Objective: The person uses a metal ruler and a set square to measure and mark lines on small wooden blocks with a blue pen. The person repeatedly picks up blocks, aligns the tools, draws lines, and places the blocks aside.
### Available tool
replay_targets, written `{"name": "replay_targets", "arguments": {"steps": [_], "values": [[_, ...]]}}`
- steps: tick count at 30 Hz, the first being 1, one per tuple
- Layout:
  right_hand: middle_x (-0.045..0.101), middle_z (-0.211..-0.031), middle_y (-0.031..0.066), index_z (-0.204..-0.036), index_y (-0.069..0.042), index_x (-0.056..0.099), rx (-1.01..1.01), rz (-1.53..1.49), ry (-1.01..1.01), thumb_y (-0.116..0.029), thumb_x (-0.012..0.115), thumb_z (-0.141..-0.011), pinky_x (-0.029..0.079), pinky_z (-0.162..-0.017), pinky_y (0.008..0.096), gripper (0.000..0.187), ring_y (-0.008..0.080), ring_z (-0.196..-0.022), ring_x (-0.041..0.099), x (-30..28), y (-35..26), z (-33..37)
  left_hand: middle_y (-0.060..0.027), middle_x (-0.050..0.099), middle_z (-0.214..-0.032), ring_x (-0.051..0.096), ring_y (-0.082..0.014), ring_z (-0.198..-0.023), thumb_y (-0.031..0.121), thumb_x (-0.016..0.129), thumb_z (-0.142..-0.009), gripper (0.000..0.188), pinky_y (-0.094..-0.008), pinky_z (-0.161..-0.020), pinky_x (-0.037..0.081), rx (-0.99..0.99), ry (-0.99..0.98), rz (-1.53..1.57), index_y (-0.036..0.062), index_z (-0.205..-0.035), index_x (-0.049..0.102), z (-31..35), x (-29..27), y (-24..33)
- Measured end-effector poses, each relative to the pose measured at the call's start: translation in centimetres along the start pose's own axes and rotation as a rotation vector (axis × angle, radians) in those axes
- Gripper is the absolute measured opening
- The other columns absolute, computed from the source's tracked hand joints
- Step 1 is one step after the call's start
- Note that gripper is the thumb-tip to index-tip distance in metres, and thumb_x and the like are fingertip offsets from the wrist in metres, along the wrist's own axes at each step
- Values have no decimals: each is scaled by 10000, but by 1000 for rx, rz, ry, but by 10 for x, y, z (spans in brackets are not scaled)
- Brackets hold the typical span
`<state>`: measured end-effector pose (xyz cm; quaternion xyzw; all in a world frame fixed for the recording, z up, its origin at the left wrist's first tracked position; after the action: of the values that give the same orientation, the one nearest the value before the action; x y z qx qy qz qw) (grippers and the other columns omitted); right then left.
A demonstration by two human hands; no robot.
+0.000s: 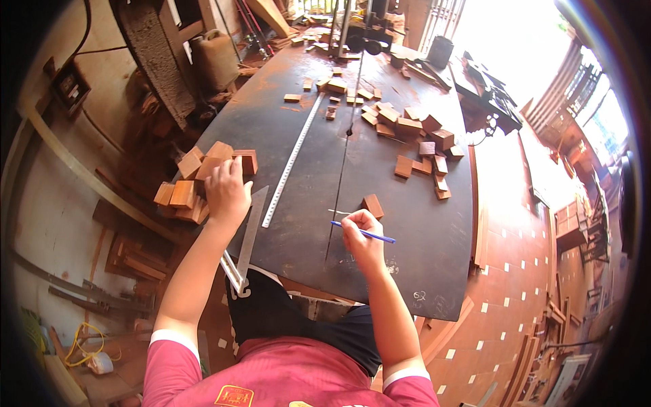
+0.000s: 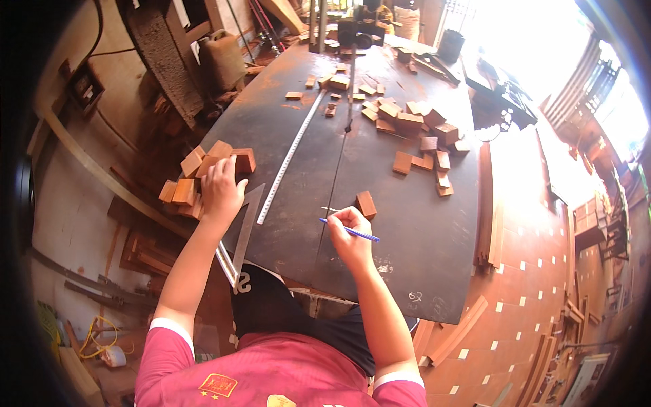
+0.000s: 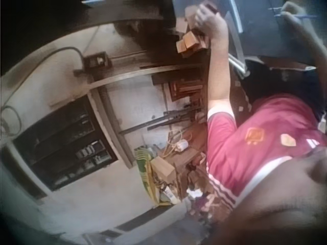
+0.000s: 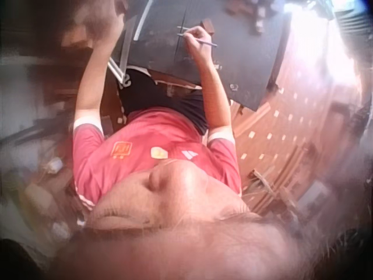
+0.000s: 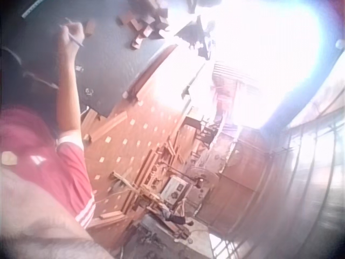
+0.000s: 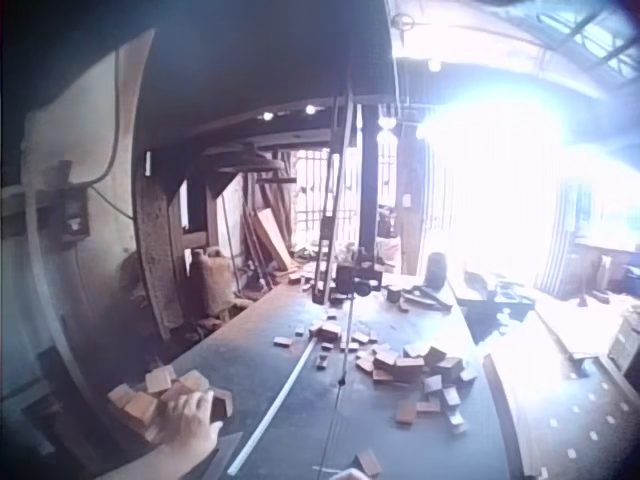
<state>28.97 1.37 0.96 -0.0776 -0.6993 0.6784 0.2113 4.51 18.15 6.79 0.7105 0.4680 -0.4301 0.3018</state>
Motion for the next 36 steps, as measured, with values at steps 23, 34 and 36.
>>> {"name": "replay_targets", "arguments": {"steps": [23,34,36], "values": [[754,-974,168,-1095,-15,691,-398,1049,620,-319,798,-819,562,-824,410,424,327,-913,734,-218,-106,-137,-287,399,-1521,372,-429,-1433,336,695,-930,749,-480,-1193,298,-694,-421,499,-55,-1487,382,346,64,-124],[725,-1079,203,-1160,-46,690,-414,1299,624,-454,881,-718,545,-913,450,631,381,-1027,684,-212,-93,-233,-282,364,-1563,330,-405,-1470,479,604,-969,824,-483,-1225,237,-551,-352,614,-40,-1539,315,345,35,-47],[730,-1039,174,-1100,-78,702,-451,1328,586,-462,876,-726,540,-910,453,563,379,-1038,673,-186,-92,-240,-282,367,-1563,333,-405,-1470,491,590,-973,824,-487,-1225,237,-536,-336,602,-37,-1541,313,336,33,-44]]}}
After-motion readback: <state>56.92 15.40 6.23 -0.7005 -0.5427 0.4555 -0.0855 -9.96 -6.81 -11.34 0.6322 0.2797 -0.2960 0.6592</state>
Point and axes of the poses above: each hand's wrist, its own z-axis away from the middle knuckle, its own x-axis out of the palm, y = z × x, the point moved 2 cm from there along -z, towards the middle knuckle
